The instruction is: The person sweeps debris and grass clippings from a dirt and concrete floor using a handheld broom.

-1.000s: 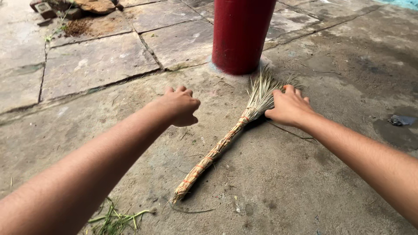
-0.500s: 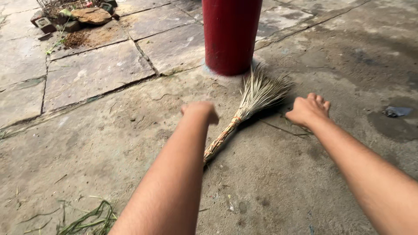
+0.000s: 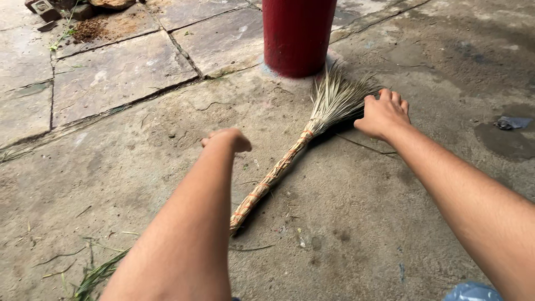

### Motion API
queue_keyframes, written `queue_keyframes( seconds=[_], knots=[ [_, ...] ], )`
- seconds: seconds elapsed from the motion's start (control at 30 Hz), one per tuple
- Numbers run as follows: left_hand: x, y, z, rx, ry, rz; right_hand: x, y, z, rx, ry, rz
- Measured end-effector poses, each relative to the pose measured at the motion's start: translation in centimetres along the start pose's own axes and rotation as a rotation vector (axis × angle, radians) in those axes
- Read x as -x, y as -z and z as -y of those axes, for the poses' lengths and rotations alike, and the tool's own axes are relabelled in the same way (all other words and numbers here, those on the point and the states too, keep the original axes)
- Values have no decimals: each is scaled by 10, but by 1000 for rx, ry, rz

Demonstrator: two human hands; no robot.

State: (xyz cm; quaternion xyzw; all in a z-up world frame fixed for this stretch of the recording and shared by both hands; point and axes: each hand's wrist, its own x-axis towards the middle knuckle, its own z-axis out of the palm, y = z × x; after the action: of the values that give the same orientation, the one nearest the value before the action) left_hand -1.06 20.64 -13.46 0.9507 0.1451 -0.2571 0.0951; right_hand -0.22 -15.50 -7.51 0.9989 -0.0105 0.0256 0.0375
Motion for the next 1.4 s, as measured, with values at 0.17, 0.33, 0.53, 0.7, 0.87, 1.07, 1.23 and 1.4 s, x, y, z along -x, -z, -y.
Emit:
queue_keyframes(
  seconds=[0.17, 0.33, 0.53, 0.7, 0.87, 1.07, 1.23, 1.4],
  knots=[
    [23, 10, -11, 28, -4, 1, 0, 0, 15, -41, -25, 18],
    [26, 13, -5, 17, 17, -186, 2, 0, 26, -50, 26, -8],
    [11, 16, -6, 138, 45, -387, 6, 3, 19, -31, 2, -2],
    [-29, 6, -14, 165, 10, -252, 7, 3, 3, -9, -39, 9],
    [-42, 7, -18, -57, -204, 25, 9, 6, -3, -3, -88, 6],
    [-27, 14, -21, -50, -238, 46, 10, 13, -1, -6, -76, -3],
    [-17, 22, -25, -66, -220, 57, 17, 23, -1, -74, -73, -216],
    [26, 40, -32, 25, -126, -52, 17, 43, -5, -176, -46, -466]
  ],
)
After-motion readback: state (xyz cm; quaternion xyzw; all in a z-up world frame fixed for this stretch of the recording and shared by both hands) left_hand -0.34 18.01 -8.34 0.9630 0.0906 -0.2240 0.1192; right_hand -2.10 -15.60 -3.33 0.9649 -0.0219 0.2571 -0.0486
